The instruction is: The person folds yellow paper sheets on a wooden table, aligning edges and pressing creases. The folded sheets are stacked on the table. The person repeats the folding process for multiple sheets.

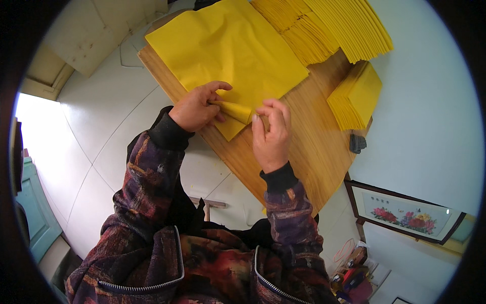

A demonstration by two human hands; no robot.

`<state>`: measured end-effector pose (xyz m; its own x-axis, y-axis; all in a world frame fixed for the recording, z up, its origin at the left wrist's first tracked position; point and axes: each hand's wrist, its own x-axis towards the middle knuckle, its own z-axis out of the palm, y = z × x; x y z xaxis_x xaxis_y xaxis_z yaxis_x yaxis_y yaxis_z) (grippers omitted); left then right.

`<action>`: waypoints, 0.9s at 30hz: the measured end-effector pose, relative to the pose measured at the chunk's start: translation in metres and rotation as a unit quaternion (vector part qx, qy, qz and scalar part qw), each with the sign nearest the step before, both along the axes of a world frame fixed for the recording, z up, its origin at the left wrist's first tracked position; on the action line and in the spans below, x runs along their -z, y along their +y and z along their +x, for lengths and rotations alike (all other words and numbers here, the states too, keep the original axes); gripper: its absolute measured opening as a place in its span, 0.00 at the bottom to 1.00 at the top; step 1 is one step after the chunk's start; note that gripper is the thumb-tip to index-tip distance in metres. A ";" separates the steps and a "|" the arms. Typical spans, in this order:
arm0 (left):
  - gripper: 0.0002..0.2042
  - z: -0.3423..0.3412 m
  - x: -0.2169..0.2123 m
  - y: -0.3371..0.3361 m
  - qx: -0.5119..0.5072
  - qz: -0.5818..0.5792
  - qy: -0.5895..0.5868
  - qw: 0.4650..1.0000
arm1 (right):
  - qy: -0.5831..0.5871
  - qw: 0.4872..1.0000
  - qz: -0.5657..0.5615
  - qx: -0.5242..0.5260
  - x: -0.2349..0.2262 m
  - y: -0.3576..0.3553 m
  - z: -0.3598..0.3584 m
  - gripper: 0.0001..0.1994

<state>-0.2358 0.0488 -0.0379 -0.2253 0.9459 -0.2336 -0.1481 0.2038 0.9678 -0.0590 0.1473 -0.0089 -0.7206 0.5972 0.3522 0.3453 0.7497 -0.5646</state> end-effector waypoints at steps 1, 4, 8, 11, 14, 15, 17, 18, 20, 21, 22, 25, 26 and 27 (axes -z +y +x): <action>0.24 0.001 -0.001 0.000 -0.008 -0.005 0.005 1.000 | -0.019 1.000 0.012 0.007 -0.002 -0.005 0.008 0.05; 0.24 0.002 -0.003 0.000 -0.019 -0.010 0.005 1.000 | -0.057 0.997 0.016 -0.046 0.001 -0.021 0.020 0.07; 0.23 0.001 -0.001 0.001 -0.015 -0.006 -0.006 1.000 | -0.088 0.994 0.022 -0.065 0.014 -0.036 0.021 0.13; 0.22 0.000 0.002 0.001 -0.012 -0.002 0.003 1.000 | -0.098 0.992 0.049 -0.067 0.020 -0.035 0.014 0.14; 0.22 0.000 0.001 0.001 -0.015 -0.001 0.001 1.000 | -0.098 0.991 0.059 -0.069 0.022 -0.032 0.009 0.12; 0.22 -0.001 0.000 0.001 -0.014 0.001 0.005 1.000 | -0.089 0.992 0.051 -0.069 0.022 -0.031 0.008 0.11; 0.22 -0.001 -0.001 0.001 -0.007 0.001 0.002 1.000 | -0.081 0.993 0.035 -0.072 0.021 -0.031 0.007 0.10; 0.21 -0.001 -0.001 0.001 -0.011 -0.002 0.003 1.000 | -0.081 0.994 0.028 -0.075 0.020 -0.030 0.008 0.09; 0.21 0.000 0.001 0.001 -0.015 -0.006 0.001 1.000 | -0.073 0.994 0.006 -0.077 0.017 -0.028 0.008 0.08; 0.21 0.000 0.002 0.001 -0.017 -0.007 0.004 1.000 | -0.066 0.995 -0.008 -0.077 0.016 -0.027 0.008 0.08; 0.21 0.000 0.004 0.002 -0.016 -0.006 0.004 1.000 | -0.055 0.995 -0.020 -0.077 0.015 -0.026 0.008 0.07; 0.20 0.000 0.009 -0.002 -0.028 0.008 0.006 1.000 | -0.069 0.995 -0.013 -0.065 0.018 -0.021 0.019 0.07; 0.20 0.001 0.009 -0.001 -0.027 0.029 0.002 0.999 | -0.057 0.996 -0.029 -0.055 0.020 -0.016 0.028 0.07; 0.20 0.002 0.009 -0.002 -0.036 0.016 -0.010 0.999 | -0.047 0.997 -0.037 -0.038 0.026 -0.010 0.041 0.07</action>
<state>-0.2339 0.0472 -0.0471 -0.2888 0.9343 -0.2089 -0.1807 0.1611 0.9703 -0.0184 0.1368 -0.0351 -0.7929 0.5608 0.2382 0.3425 0.7336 -0.5869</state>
